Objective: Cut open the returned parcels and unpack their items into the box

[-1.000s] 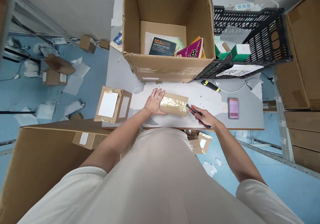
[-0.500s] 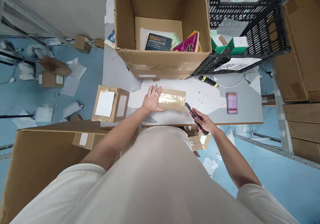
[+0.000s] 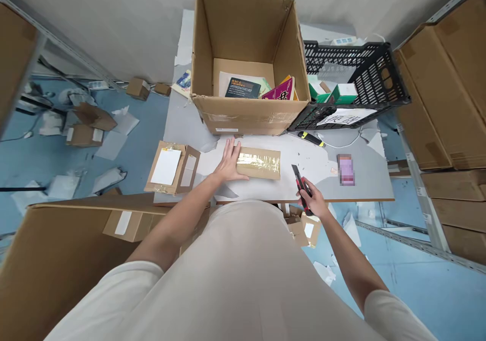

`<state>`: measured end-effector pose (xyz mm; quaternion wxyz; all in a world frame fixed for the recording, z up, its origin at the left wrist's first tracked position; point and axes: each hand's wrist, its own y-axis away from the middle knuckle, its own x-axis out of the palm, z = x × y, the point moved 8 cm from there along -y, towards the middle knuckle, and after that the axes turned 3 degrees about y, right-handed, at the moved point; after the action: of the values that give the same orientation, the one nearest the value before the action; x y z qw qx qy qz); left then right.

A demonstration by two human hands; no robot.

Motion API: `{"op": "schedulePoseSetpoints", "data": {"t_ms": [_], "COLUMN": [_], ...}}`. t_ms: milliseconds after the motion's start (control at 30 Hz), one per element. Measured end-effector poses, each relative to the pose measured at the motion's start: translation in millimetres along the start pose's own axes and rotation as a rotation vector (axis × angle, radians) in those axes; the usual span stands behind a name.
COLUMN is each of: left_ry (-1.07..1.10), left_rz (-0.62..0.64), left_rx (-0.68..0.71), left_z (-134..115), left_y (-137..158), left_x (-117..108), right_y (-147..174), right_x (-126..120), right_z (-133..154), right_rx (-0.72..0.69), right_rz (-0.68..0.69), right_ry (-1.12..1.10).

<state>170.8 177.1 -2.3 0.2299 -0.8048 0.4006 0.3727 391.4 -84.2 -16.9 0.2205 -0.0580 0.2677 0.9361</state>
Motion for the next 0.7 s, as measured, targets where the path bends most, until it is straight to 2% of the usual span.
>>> {"op": "schedulePoseSetpoints", "data": {"t_ms": [67,133,233,300,433,567,700], "left_ry": [0.057,0.155,0.381,0.527,0.594,0.461,0.318], "left_rz": [-0.105,-0.181,-0.154,-0.148,-0.200,-0.225,-0.202], "left_rx": [-0.084,-0.229,-0.427,-0.479,-0.518,-0.630,-0.723], "left_z": [10,26,47,51,42,31,31], "left_y": [16,37,64,73,72,68,64], "left_x": [-4,1,28,41,34,16,14], "right_y": [-14,-28,-45,-49,-49,-53,-69], "right_x": [12,31,63,74,62,43,36], "right_z": [4,7,7,7,19,33,31], "right_rx": [-0.036,-0.057,-0.030,-0.011,-0.073,-0.109,-0.058], "right_rz": [-0.063,-0.089,-0.062,-0.076,-0.177,-0.224,-0.254], "right_ry": [-0.069,-0.137,-0.198,-0.199,-0.133,-0.019,0.084]}}
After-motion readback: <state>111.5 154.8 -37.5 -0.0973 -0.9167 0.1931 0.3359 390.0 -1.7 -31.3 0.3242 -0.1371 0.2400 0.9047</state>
